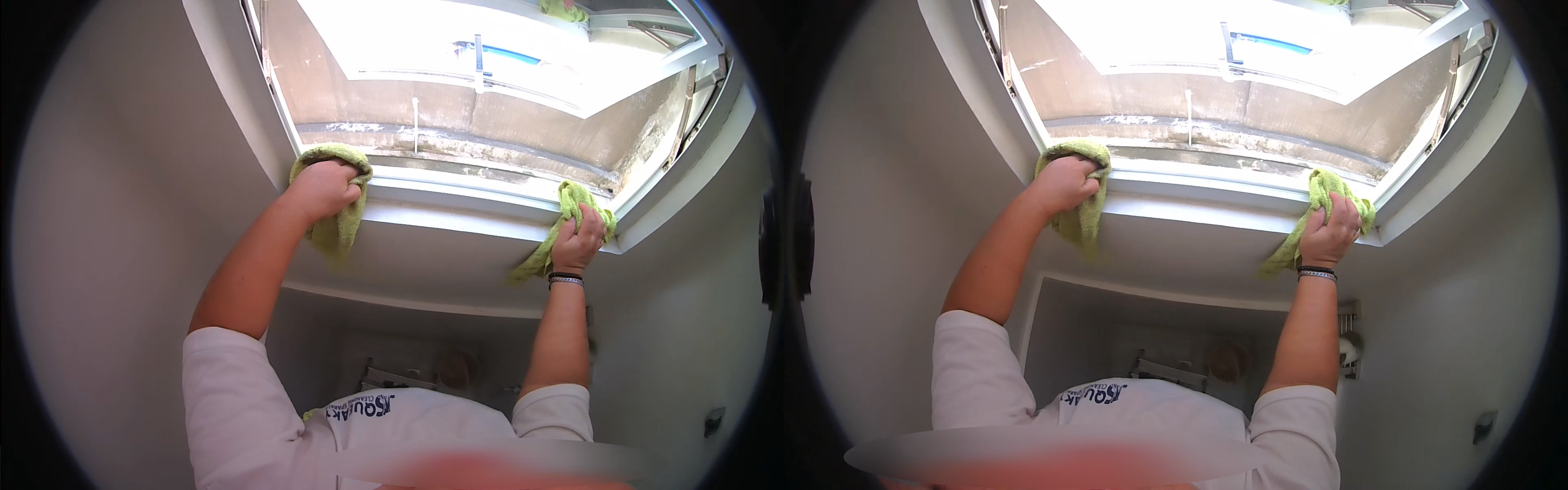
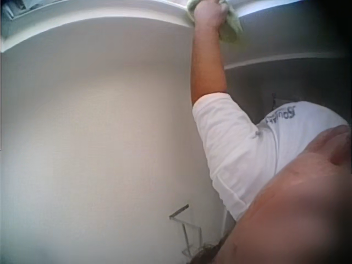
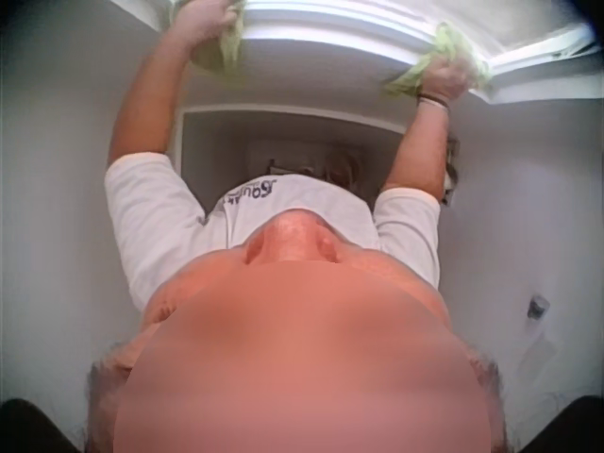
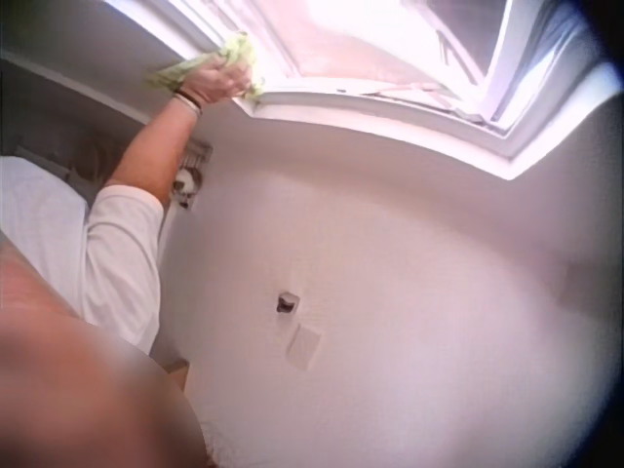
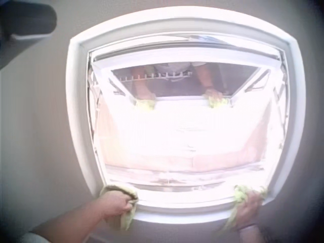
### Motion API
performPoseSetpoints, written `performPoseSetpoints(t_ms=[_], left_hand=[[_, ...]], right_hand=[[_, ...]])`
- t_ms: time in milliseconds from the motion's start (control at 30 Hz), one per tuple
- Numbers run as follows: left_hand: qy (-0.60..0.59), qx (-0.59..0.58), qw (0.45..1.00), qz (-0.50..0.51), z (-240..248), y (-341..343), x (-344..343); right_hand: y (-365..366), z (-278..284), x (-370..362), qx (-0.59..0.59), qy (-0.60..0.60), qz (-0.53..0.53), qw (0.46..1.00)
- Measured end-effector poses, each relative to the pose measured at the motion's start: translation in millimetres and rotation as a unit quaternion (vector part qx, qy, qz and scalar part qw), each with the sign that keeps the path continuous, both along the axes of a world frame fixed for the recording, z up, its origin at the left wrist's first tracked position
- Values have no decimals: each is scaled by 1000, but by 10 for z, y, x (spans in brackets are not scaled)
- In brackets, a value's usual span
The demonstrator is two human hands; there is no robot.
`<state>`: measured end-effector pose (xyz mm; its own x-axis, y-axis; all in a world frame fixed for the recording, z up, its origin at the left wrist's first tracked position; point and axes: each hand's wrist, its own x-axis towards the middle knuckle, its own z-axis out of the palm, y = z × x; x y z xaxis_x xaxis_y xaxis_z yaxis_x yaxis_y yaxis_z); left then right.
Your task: The person cleans a wall-mounted electrical outlet and then proceeds to clean a skylight window using a green cloth. They wipe the glass pane, the window frame, and the window sill thoroughly.
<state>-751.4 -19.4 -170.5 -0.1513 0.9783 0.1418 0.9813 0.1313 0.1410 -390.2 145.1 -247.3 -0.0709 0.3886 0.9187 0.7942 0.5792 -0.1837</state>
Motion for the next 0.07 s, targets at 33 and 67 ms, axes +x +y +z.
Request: performPoseSetpoints(t_ms=[33, 67], left_hand=[[19, -43, 999, 17, 73, -1, 30], [38, -86, 995, 33, 174, 35, 97]], right_hand=[[-14, 16, 4, 2, -3, -4, 1000], [-10, 1, 1, -6, -5, -3, 1000]])
